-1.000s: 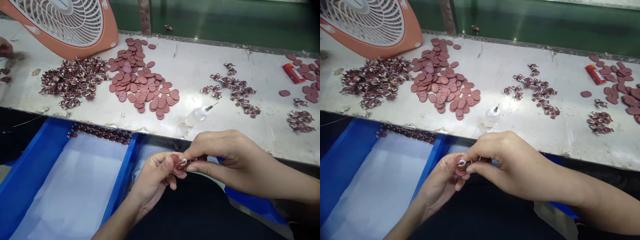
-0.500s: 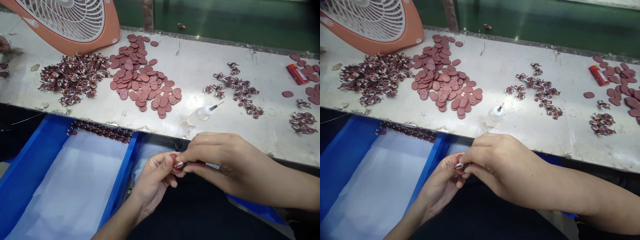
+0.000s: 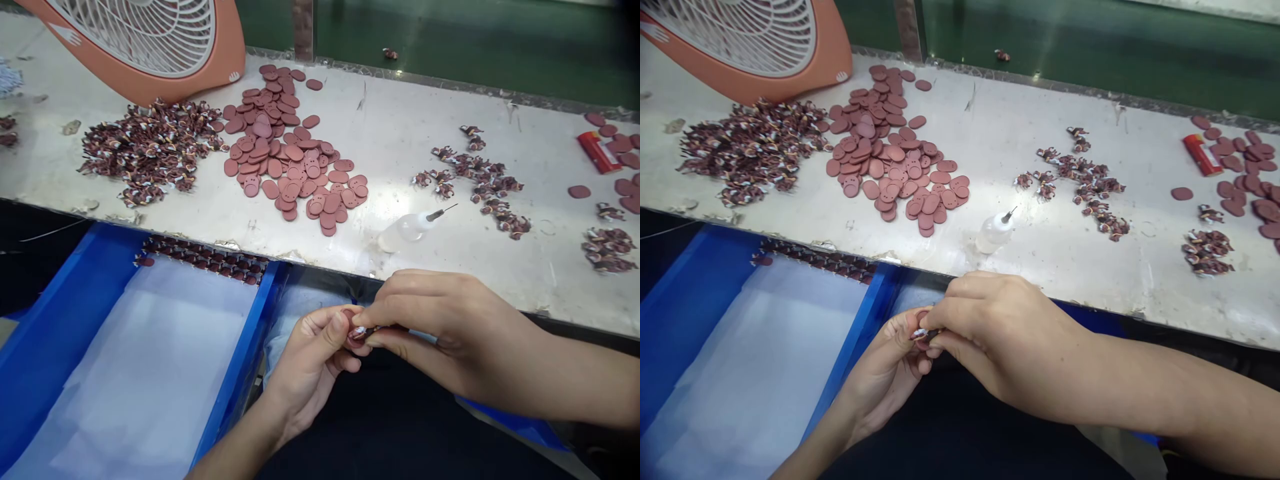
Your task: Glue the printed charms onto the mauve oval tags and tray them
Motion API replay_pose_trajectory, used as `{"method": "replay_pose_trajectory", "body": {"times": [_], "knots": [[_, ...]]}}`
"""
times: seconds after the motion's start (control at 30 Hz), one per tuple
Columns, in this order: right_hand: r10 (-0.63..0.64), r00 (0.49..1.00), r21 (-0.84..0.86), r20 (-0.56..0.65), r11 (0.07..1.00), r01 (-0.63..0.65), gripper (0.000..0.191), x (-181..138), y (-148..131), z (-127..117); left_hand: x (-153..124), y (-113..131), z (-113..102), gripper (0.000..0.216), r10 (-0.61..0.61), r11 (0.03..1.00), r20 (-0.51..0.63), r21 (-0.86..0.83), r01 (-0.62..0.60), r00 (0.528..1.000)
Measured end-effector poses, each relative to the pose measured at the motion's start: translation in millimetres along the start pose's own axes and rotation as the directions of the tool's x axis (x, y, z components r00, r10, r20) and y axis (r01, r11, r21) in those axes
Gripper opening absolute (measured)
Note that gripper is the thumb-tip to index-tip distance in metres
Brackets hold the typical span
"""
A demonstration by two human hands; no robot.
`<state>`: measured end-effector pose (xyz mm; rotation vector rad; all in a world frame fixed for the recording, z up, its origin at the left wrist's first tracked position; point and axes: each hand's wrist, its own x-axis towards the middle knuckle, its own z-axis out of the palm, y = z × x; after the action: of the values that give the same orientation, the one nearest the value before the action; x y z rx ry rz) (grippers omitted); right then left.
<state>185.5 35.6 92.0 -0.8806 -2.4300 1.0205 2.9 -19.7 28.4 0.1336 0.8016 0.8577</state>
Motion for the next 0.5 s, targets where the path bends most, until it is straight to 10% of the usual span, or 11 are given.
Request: {"method": "replay_pose_trajectory", "body": {"times": [0.5], "knots": [[-0.045,0.999,-0.043,-0.012,0.998,0.044,0.012,3.1,-1.4,0.4,-1.8,0.2,-0.8,0.021,0.032,0.999,0.015,-0.014,-0.032,0.999]]}}
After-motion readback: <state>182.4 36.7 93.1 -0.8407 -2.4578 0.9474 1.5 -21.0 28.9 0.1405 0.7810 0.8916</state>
